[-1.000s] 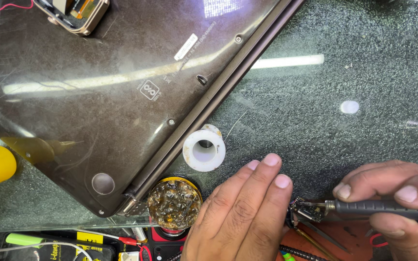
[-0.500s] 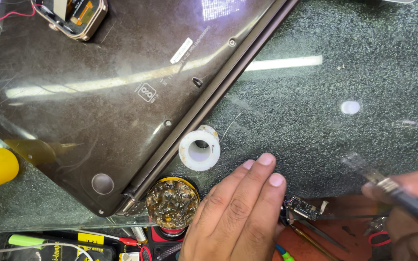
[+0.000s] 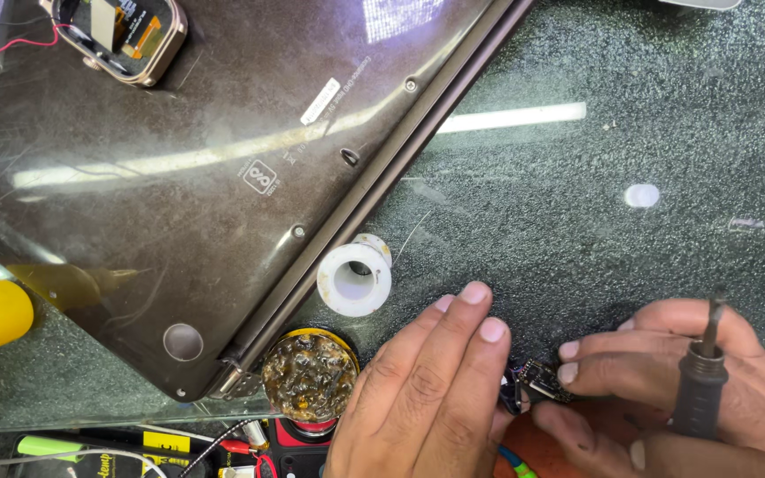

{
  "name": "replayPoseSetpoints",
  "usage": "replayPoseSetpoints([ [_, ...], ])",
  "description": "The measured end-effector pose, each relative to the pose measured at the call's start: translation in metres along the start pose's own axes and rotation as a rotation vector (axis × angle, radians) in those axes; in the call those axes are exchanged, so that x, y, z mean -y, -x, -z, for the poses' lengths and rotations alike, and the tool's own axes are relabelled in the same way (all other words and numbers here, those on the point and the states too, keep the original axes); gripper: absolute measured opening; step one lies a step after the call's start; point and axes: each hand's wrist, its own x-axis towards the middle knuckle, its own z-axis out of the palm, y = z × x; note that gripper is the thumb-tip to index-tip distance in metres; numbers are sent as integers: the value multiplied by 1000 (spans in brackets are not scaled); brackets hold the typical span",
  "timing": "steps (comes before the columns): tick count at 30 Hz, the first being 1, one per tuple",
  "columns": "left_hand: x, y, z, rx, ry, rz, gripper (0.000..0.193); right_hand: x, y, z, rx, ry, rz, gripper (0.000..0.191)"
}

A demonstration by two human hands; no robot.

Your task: The person uses a soldering iron and tweezers to solder a small electronic component onto a circuit board. They then attach the soldered component to a small black device, likely a smartwatch, and continue soldering connections inside the device.

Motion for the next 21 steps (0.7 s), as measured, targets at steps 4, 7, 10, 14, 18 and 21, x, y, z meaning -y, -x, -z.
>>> replayPoseSetpoints([
  [4, -2, 1, 3, 45, 6, 40, 36, -4, -2, 1, 38, -1, 32, 22],
  [7, -4, 2, 3, 58, 5, 69, 39, -6, -1, 2, 27, -89, 73, 42],
  [10, -4, 3, 0, 61, -18, 74, 40, -8, -1, 2, 24, -61, 104, 41],
  [14, -1, 6, 1, 96, -22, 71, 44, -9, -2, 1, -27, -64, 122, 49],
  [18, 0, 7, 2, 116, -18, 65, 45, -6, -4, 2, -29, -84, 106, 57],
  [21, 0, 7, 0, 86, -48, 60, 45, -5, -7, 2, -28, -59, 164, 55],
])
